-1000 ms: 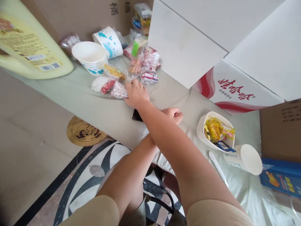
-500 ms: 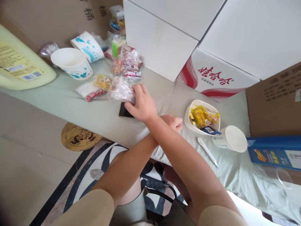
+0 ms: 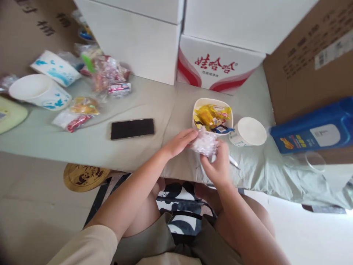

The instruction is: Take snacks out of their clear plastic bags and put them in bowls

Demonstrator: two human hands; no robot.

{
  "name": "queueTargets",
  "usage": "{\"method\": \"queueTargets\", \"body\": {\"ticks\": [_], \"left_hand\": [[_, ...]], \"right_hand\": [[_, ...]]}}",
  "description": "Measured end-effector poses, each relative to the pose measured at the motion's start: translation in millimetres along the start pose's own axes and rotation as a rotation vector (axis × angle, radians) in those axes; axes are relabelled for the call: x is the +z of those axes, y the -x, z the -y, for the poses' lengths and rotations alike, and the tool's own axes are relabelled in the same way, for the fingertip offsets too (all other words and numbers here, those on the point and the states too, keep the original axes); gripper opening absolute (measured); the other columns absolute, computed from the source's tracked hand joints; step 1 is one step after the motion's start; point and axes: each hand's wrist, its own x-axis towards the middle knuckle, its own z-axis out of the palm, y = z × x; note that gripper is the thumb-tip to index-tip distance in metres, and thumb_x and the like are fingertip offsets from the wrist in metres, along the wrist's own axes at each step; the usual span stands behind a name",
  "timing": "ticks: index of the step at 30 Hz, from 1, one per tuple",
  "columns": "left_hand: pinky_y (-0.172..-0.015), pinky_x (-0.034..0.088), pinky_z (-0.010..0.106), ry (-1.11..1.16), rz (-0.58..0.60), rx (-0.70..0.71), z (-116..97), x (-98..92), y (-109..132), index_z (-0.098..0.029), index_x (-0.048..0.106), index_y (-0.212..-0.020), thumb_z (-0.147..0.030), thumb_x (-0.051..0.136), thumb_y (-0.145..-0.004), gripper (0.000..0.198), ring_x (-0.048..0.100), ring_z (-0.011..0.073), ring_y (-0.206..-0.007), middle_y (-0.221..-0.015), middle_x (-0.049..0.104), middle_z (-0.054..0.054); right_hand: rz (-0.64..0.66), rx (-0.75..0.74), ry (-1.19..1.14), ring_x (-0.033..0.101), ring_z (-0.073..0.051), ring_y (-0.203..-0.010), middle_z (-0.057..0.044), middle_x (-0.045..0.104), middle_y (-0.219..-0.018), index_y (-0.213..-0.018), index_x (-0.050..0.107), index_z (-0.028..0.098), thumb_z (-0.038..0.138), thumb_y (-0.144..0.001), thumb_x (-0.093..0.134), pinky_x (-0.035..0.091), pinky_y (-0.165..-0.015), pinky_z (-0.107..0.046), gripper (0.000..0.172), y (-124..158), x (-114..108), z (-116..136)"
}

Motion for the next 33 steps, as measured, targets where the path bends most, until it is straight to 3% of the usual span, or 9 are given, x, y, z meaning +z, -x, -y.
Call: {"method": "queueTargets", "body": {"ticks": [2,5,8,12,17,23,28,33], "left_hand": [[-0.087,0.050,0.034,0.157,0.114,-0.049,0,6.5,3,-0.018,0.066,-0.114,-0.071,0.062,-0.082,0.062,0.066,0.0241,-0.100,-0.107,0.071,0.007],[-0.102,0.048,0.040,0.266,0.184,-0.094,1,13.0,4,-0.021,0.061,-0.133,-0.070,0.077,-0.072,0.080,0.061,0.0329,-0.125,-0.134,0.066,0.012],[-0.110,0.046,0.044,0.287,0.178,-0.100,4,16.2,0,-0.025,0.055,-0.142,-0.062,0.085,-0.066,0.090,0.051,0.0378,-0.139,-0.150,0.056,0.013],[-0.116,0.043,0.047,0.181,0.167,-0.081,11,20.6,-10,-0.025,0.050,-0.147,-0.050,0.092,-0.060,0.100,0.048,0.0389,-0.143,-0.155,0.052,0.014],[-0.117,0.043,0.044,0.053,0.048,-0.092,19,23.1,-18,-0.022,0.058,-0.142,-0.045,0.091,-0.063,0.089,0.052,0.0352,-0.141,-0.150,0.058,0.012],[-0.106,0.051,0.039,-0.010,0.133,-0.143,13,19.1,-12,-0.021,0.068,-0.130,-0.041,0.089,-0.067,0.070,0.064,0.0307,-0.123,-0.130,0.071,0.010],[-0.094,0.055,0.036,-0.002,0.233,-0.137,7,16.9,-9,-0.019,0.070,-0.125,-0.039,0.091,-0.061,0.070,0.068,0.0283,-0.109,-0.118,0.073,0.009],[-0.098,0.053,0.035,0.022,0.145,-0.116,9,17.4,-8,-0.018,0.069,-0.124,-0.037,0.092,-0.062,0.069,0.067,0.0285,-0.113,-0.118,0.073,0.009]], "right_hand": [[0.020,-0.088,0.091,0.063,-0.031,-0.109,-0.013,0.062,-0.116,-0.116,0.055,0.024,0.024,-0.074,0.067,0.056,-0.093,-0.051,0.044,4,2,-2],[0.054,-0.138,0.120,0.063,-0.032,-0.111,-0.013,0.062,-0.120,-0.115,0.054,0.026,0.020,-0.072,0.065,0.057,-0.093,-0.050,0.045,3,-4,-6],[0.067,-0.058,0.124,0.063,-0.032,-0.112,-0.013,0.061,-0.121,-0.116,0.052,0.026,0.020,-0.073,0.063,0.057,-0.093,-0.049,0.045,2,-13,-13],[0.117,0.071,0.086,0.061,-0.032,-0.118,-0.015,0.057,-0.127,-0.118,0.052,0.024,0.025,-0.076,0.065,0.056,-0.097,-0.050,0.043,5,-15,-22],[0.166,0.030,-0.017,0.053,-0.036,-0.131,-0.019,0.050,-0.140,-0.122,0.054,0.022,0.044,-0.084,0.069,0.048,-0.108,-0.055,0.047,3,-19,-25],[0.099,0.033,-0.188,0.065,-0.024,-0.098,-0.008,0.065,-0.100,-0.088,0.059,0.023,0.025,-0.088,0.058,0.054,-0.090,-0.041,0.001,-8,-32,-18],[0.076,0.155,-0.225,0.061,-0.020,-0.080,-0.004,0.064,-0.082,-0.077,0.055,0.023,0.027,-0.086,0.059,0.051,-0.071,-0.034,0.010,-13,-32,-14],[0.060,0.229,-0.243,0.059,-0.019,-0.077,-0.004,0.063,-0.080,-0.076,0.054,0.023,0.023,-0.081,0.057,0.048,-0.065,-0.032,0.006,-14,-34,-13]]}}
